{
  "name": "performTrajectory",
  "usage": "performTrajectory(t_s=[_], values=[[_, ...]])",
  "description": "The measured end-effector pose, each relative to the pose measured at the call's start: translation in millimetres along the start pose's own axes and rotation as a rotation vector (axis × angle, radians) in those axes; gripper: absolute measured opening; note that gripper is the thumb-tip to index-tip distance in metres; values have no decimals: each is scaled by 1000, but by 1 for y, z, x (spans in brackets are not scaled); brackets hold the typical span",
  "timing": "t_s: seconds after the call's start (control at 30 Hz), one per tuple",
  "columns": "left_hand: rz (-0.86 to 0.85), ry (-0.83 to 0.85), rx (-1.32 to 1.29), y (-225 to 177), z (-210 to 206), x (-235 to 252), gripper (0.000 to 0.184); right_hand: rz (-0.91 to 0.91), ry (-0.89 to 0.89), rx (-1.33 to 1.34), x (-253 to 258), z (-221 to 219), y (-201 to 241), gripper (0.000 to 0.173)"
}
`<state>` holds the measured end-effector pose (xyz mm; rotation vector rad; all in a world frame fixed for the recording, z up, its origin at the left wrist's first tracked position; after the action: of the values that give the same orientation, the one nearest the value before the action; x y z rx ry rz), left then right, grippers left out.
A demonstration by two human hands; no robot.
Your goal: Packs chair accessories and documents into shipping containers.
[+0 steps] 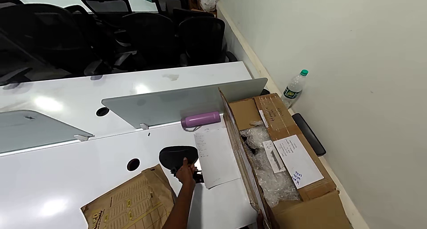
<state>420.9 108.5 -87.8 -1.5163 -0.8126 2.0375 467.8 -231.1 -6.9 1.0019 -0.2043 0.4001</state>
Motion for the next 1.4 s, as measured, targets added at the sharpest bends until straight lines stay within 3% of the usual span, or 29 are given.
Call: performTrajectory(t_s=[0.27,0.53,0.9,1.4], values=[[254,-19,-244,-7,17,13,70,48,22,6,-2,-1,-4,44],[263,53,-92,-10,28,46,61,95,32,-46,-2,-2,-3,46],[-8,23,72,-15,46,62,36,104,66,-25,-4,-6,-4,52],[-229,310,80,-41,60,10,30,56,-23,4,-10,-1,-6,43]])
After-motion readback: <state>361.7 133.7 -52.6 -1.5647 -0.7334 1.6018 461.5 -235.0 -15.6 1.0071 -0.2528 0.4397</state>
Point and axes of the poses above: each hand's wrist, its own x-axis towards the middle knuckle, its own z-axis out of the back of the hand, y = z × x, the point moved 3 cm from there along x, towards the middle knuckle, and after that the axes turned 12 degrees about -y, right-handed, at the moved point
